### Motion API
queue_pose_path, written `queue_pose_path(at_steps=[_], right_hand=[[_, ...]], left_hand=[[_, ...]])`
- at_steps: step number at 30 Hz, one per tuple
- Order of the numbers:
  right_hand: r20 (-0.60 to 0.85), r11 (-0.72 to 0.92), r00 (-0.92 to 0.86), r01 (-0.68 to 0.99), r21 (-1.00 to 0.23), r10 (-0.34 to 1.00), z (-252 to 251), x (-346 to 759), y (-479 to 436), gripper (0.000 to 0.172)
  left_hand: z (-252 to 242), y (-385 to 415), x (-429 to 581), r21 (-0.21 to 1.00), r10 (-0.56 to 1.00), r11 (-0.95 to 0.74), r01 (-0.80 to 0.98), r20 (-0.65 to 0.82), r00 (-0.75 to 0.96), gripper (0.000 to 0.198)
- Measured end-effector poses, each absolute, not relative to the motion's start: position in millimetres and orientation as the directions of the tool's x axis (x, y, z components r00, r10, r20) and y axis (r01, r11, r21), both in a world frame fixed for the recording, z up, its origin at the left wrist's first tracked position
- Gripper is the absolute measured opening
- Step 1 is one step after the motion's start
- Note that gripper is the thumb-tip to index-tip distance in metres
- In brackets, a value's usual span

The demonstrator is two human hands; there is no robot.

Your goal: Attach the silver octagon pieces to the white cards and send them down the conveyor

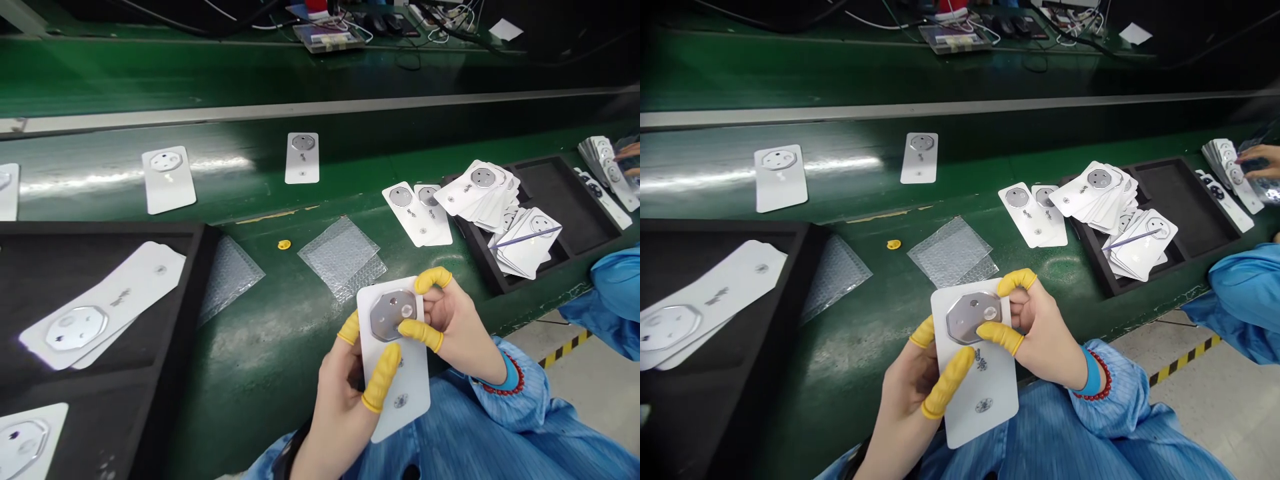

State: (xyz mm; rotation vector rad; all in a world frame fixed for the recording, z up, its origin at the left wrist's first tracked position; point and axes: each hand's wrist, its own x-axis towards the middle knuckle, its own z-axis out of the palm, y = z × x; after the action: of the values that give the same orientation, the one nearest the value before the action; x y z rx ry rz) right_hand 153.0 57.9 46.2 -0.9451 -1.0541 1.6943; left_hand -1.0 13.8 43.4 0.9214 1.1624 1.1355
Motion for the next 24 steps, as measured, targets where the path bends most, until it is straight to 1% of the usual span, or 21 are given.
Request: queue_pose_path(at_steps=[5,8,11,15,20,24], right_hand=[[-0.149,-0.251,-0.317,-0.311,-0.917,0.937,47.0,154.1,58.0,0.042],[-0.136,-0.246,-0.329,-0.321,-0.915,0.935,47.4,154.7,58.1,0.041],[-0.139,-0.246,-0.333,-0.306,-0.920,0.933,48.2,155.2,57.9,0.042],[-0.134,-0.232,-0.336,-0.271,-0.934,0.932,50.6,157.2,58.7,0.045],[-0.151,-0.295,-0.460,-0.259,-0.920,0.875,52.8,163.0,63.6,0.047],[-0.161,-0.342,-0.526,-0.266,-0.902,0.835,53.9,167.1,67.9,0.051]], left_hand=[[42.5,22.6,5.2,0.919,0.953,0.289,-0.269,-0.302,-0.007,0.030],[42.2,24.8,5.6,0.911,0.954,0.293,-0.291,-0.300,0.020,0.024],[41.8,24.9,2.3,0.929,0.971,0.239,-0.283,-0.233,0.055,0.021],[42.1,19.5,-2.8,0.974,0.994,0.105,-0.200,-0.098,0.047,0.022],[43.0,12.2,-7.1,0.993,0.995,-0.009,-0.117,0.021,0.098,0.025],[42.1,12.1,-8.8,0.997,0.990,-0.048,-0.062,0.056,0.128,0.028]])
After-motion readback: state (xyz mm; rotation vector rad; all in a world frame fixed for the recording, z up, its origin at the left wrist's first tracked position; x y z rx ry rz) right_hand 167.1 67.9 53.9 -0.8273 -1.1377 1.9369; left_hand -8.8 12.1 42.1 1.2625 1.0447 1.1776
